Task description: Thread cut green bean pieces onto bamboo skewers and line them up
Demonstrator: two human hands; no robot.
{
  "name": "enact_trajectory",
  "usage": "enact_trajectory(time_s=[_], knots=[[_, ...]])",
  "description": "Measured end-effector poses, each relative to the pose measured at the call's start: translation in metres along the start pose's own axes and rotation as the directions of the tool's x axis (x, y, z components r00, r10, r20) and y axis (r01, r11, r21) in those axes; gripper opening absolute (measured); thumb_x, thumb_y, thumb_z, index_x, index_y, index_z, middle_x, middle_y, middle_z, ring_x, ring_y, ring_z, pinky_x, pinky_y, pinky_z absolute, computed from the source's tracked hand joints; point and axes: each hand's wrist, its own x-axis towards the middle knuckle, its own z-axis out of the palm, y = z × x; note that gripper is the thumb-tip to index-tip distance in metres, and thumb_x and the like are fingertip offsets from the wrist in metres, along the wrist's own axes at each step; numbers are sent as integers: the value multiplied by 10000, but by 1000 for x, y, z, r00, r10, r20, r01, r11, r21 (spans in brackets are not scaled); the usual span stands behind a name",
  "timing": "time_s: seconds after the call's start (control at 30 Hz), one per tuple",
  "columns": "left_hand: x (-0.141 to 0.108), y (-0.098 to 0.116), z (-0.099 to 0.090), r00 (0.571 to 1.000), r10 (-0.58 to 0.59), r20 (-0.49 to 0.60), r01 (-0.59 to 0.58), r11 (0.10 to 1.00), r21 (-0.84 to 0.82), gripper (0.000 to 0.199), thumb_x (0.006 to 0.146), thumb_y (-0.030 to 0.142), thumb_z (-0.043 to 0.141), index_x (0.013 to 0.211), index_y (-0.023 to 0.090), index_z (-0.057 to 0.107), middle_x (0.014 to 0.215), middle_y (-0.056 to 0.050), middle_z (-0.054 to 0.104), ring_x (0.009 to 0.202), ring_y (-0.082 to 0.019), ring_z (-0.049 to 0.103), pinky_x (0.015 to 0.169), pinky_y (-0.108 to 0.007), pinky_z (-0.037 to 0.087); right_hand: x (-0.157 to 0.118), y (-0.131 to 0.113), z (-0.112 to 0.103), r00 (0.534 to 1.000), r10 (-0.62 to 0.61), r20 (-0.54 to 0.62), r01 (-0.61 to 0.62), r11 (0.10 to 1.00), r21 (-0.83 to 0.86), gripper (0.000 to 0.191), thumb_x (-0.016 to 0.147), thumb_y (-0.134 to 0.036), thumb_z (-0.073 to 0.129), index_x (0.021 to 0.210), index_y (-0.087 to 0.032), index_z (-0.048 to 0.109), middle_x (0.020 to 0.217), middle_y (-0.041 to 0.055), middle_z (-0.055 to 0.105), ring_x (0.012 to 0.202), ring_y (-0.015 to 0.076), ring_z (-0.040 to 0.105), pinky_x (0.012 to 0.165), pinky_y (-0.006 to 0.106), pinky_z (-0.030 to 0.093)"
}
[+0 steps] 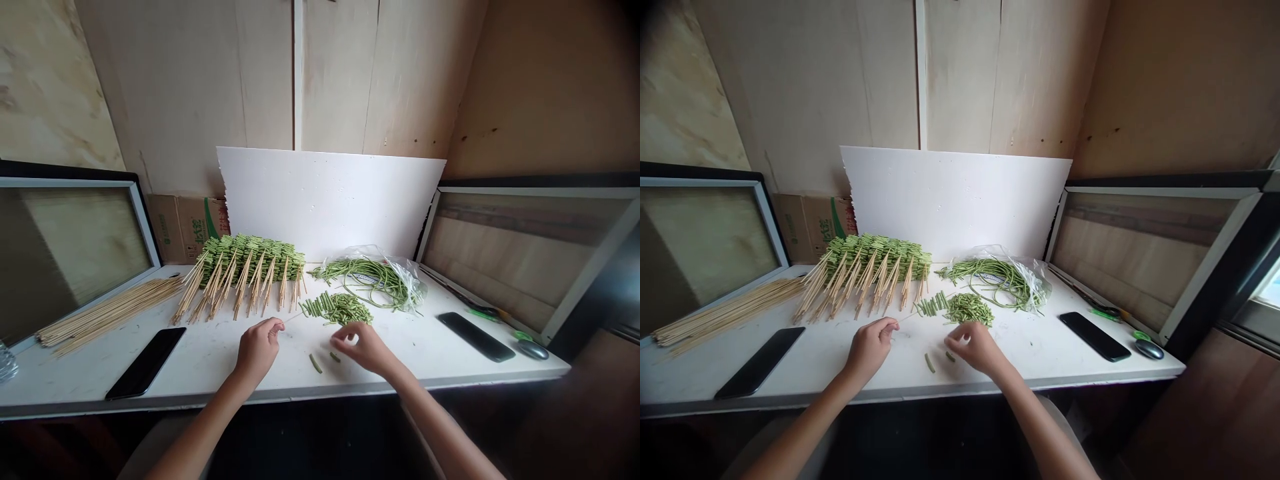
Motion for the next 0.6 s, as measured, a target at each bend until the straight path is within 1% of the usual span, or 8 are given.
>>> enact_trajectory(time_s=[0.07, 0.13, 0.2, 0.27, 0.37, 0.47, 0.53, 0.6], knots=[[1, -1, -1, 1000, -7, 1, 7, 1000, 0, 244, 938, 152, 496, 875, 223, 721, 844, -26, 783, 758, -212, 714, 693, -284, 473, -5, -2, 1, 998, 19, 67, -5, 981, -195, 132, 782, -356, 769, 766, -241, 831, 813, 79, 796, 791, 279, 692, 714, 378, 505], [0, -1, 0, 1000, -7, 6, 7, 1000, -2, 246, 944, 160, 490, 879, 222, 719, 848, -28, 782, 750, -209, 709, 692, -283, 467, -9, -3, 5, 998, 44, 52, -26, 951, -309, 64, 754, -283, 779, 728, -239, 817, 732, 81, 777, 829, 306, 686, 725, 388, 498], [0, 0, 1, 1000, -5, 13, 5, 1000, -2, 249, 951, 170, 483, 879, 221, 716, 843, -26, 779, 730, -205, 702, 682, -283, 459, -10, -2, 10, 999, 32, 32, -19, 937, -349, 60, 744, -227, 770, 691, -240, 796, 687, 80, 761, 879, 323, 680, 753, 395, 497], [0, 0, 1, 1000, -5, 14, 5, 1000, -5, 252, 958, 181, 477, 877, 219, 712, 837, -24, 776, 718, -202, 698, 676, -283, 455, -8, 0, 11, 1000, 4, 23, 4, 942, -335, 87, 760, -211, 745, 686, -238, 783, 697, 78, 761, 878, 316, 682, 768, 397, 503], [0, 1, 1, 1000, -1, 10, 1, 1000, -14, 258, 967, 203, 471, 871, 220, 709, 835, -24, 775, 724, -204, 701, 678, -284, 457, -2, 5, 1, 1000, -15, -20, 11, 980, -198, 128, 831, -312, 713, 781, -219, 786, 813, 87, 784, 832, 285, 696, 759, 393, 524], [0, 2, 1, 1000, 22, 15, -22, 999, -27, 270, 973, 211, 458, 872, 224, 708, 844, -24, 777, 737, -203, 705, 678, -281, 463, 6, 12, -17, 996, 19, -88, -11, 996, 83, 289, 871, -484, 703, 871, -204, 774, 917, 90, 789, 855, 262, 711, 776, 373, 537], [-1, 3, 2, 999, 44, 29, -43, 998, -36, 275, 974, 207, 451, 876, 228, 708, 853, -22, 779, 734, -199, 704, 668, -277, 465, 10, 16, -28, 989, 72, -129, -33, 958, 285, 364, 867, -565, 705, 903, -207, 760, 944, 81, 784, 903, 253, 709, 779, 350, 535], [-2, 4, 3, 997, 69, 46, -66, 997, -50, 274, 967, 192, 452, 883, 230, 710, 871, -21, 783, 749, -196, 711, 673, -274, 475, 13, 19, -35, 981, 130, -147, -44, 876, 481, 391, 844, -599, 727, 917, -215, 753, 971, 72, 781, 953, 246, 706, 786, 331, 539]])
